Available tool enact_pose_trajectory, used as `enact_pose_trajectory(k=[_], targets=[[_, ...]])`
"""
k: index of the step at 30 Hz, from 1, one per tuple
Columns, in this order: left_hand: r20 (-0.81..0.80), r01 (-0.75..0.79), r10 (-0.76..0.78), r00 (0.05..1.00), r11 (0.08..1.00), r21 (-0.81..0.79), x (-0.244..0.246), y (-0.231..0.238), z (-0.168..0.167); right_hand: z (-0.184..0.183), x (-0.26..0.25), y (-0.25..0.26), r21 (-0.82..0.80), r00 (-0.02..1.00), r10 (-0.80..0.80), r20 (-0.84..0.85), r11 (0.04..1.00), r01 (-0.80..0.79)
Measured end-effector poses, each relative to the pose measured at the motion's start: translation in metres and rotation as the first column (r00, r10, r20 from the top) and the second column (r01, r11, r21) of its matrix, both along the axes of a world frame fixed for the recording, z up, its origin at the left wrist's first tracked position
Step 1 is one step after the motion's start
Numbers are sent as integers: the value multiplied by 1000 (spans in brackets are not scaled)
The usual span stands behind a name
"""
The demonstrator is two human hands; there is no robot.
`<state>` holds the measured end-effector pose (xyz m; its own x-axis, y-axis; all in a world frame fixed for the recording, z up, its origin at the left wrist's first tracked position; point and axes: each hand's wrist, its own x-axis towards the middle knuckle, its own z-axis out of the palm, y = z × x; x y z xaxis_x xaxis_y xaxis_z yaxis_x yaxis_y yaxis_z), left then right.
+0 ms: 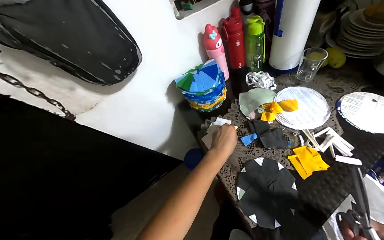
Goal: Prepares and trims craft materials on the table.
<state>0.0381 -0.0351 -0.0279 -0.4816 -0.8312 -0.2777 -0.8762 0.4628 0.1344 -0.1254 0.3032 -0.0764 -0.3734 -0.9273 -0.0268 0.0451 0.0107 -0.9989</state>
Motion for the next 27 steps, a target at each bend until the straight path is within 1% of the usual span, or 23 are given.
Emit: enact_pose_trajectory(k=[3, 5, 7, 9, 13, 16, 18, 20, 23, 27], targets=[[12, 16, -16, 1000, 1000, 8, -1, -2, 1, 13, 6, -18, -15, 998, 31, -46, 999, -31], [-11, 9, -9, 1000, 1000, 25, 1, -6, 1, 18, 10, -32, -32, 995, 39, -94, 999, -42], [-95, -4, 8, 995, 999, 44, 9, -10, 0, 23, 16, -46, -25, 992, 22, -126, 999, -25], [-226, -30, 44, 973, 997, 65, 20, -15, -4, 29, 22, -63, 2, 989, -2, -148, 1000, 2], [-475, -51, 103, 874, 991, 122, 41, -23, -19, 41, 35, -112, 70, 976, 2, -218, 997, 14], [-598, -56, 151, 787, 983, 175, 54, -26, -28, 48, 45, -159, 101, 964, 74, -257, 994, -50], [-667, -45, 168, 726, 979, 198, 60, -25, -30, 45, 51, -193, 95, 951, 101, -293, 993, -76], [-724, -20, 155, 672, 981, 191, 65, -22, -32, 40, 57, -223, 73, 943, 98, -319, 994, -79], [-791, 13, 96, 604, 991, 130, 71, -18, -35, 34, 67, -257, 84, 939, 65, -337, 996, -39], [-832, 32, 76, 549, 993, 112, 75, -15, -38, 31, 77, -278, 140, 961, 51, -271, 990, -13]])
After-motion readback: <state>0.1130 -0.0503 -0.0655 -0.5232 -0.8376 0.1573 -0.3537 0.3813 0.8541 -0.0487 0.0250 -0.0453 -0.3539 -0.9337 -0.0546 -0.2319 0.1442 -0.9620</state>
